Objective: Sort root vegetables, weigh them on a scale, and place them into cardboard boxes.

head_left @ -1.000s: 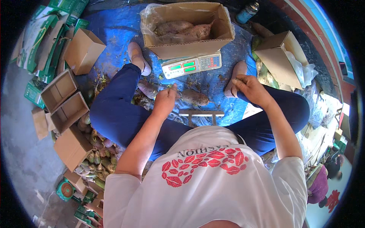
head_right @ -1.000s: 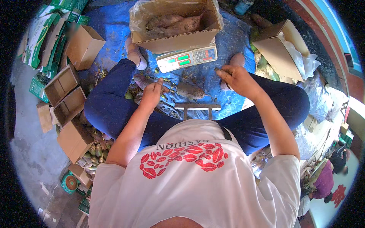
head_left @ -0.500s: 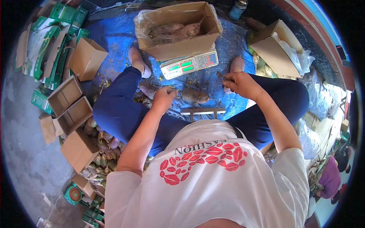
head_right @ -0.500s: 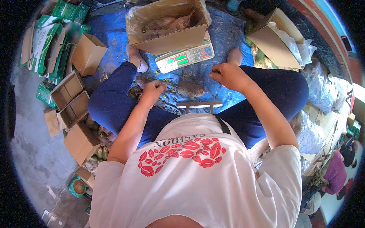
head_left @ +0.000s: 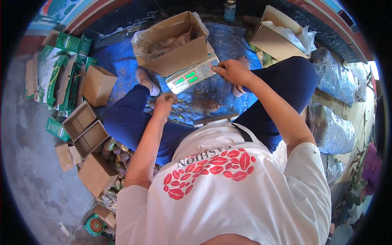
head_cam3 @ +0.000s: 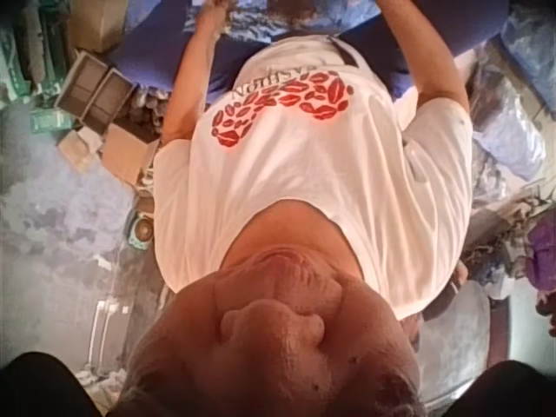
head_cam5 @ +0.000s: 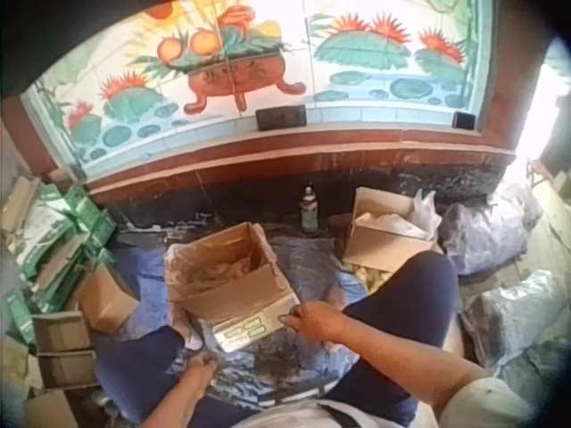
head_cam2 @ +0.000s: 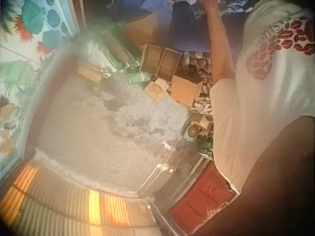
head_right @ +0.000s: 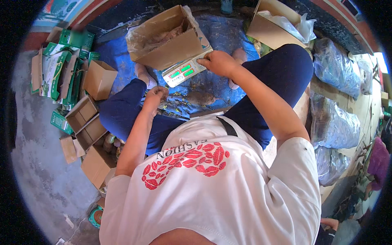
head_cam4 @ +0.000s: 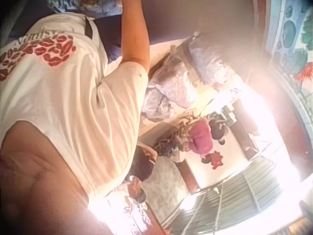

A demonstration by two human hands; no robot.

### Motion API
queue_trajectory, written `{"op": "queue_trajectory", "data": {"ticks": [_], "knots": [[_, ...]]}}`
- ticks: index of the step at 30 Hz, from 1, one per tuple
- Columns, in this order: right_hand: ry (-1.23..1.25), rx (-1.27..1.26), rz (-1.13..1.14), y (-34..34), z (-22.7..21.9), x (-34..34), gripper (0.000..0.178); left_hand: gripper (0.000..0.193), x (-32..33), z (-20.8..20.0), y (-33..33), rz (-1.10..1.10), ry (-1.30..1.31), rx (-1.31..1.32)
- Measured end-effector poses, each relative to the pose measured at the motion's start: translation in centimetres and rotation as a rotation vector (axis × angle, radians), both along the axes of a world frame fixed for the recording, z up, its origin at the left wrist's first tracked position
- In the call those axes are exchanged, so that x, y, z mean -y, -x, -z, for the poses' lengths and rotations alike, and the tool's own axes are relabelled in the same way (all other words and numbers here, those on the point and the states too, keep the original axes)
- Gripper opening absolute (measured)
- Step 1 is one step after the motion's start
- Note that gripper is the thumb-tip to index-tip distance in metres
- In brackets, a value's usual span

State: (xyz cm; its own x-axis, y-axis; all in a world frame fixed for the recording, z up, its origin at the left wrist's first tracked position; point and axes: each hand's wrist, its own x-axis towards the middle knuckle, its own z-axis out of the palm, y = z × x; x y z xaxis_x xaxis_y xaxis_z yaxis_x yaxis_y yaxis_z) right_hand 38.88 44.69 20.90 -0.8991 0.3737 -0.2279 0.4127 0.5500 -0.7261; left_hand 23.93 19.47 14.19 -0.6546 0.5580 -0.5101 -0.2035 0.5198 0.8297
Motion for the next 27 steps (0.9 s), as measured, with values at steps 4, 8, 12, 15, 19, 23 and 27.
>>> {"op": "queue_trajectory", "data": {"ticks": [4,8,12,15,19,23,27], "knots": [[0.233,-0.117,0.021,0.4,-1.7,-0.4,0.043,0.022,-0.9,-2.3,0.1,0.015,0.092,-0.093],[0.753,-0.144,-0.057,0.1,-2.9,-2.1,0.036,0.025,-1.7,-5.5,0.3,0.101,0.098,-0.275],[-0.139,0.136,-0.508,-0.1,0.8,-1.2,0.026,0.021,-2.8,-7.8,1.9,0.195,0.094,-0.389],[-0.142,0.056,-0.239,2.2,-0.7,-1.9,0.023,0.019,-3.6,-9.4,3.8,0.188,0.067,-0.410],[-0.193,-0.192,-0.035,8.2,-3.3,-5.0,0.023,0.017,-6.1,-10.4,7.1,0.281,0.085,-0.649],[-0.342,-0.169,-0.253,15.3,-3.2,-5.9,0.030,0.021,-9.6,-10.8,10.4,0.449,0.167,-0.814],[-0.565,-0.050,-0.593,20.0,-0.1,-5.5,0.027,0.023,-12.4,-8.5,12.9,0.602,0.289,-0.798]]}}
